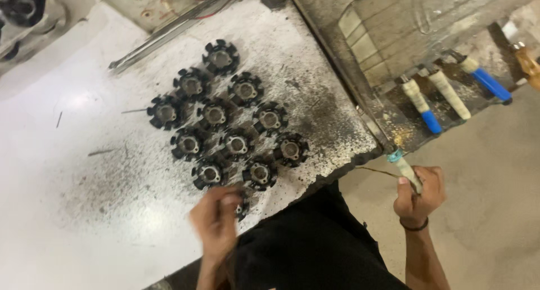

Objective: The person solders wire leads onto black wheel hub components at a workbench, touching a soldering iron to each hub in turn. They place finished hubs into clear plastic trays and move trays aside, working through rows of hubs one at a time.

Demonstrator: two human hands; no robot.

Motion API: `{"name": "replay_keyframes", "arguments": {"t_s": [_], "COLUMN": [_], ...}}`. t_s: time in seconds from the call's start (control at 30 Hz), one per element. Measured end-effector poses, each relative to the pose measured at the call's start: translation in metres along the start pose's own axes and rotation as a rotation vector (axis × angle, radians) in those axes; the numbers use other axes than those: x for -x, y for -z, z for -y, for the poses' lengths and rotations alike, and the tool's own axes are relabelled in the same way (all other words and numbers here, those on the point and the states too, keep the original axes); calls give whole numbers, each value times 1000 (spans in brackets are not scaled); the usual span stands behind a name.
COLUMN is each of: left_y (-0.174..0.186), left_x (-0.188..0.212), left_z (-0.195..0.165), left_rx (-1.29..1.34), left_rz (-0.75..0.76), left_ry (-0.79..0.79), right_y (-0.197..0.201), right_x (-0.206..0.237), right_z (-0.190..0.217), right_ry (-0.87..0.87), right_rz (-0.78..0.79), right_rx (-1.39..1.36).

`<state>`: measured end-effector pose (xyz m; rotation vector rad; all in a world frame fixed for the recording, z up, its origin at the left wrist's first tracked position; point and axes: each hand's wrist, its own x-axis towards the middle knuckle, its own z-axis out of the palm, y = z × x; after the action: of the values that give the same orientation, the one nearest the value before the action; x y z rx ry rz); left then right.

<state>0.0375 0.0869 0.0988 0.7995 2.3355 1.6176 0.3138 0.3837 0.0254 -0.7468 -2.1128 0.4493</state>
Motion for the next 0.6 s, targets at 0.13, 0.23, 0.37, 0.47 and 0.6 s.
{"name": "replay_keyframes", "arguments": {"t_s": [0.13,0.23,0.37,0.47,0.6], "left_y": [-68,-95,-101,-92,-81], "left_x": [-15,-12,-8,-5,6], "left_z": [-28,-33,-18,-2,-1], "left_rx": [240,401,559,863,1161], "left_rz": [450,481,320,116,99], "left_ry": [-119,-106,111,195,247], "right_y": [-24,-49,-69,-76,-98], "right_x": [-5,-12,-16,-18,-14], "right_z": [47,70,89,101,119], "right_ry": [9,86,269,652,335], "right_rz": [118,260,378,349,635], "right_rx": [-215,-318,-228,-263,-755]}}
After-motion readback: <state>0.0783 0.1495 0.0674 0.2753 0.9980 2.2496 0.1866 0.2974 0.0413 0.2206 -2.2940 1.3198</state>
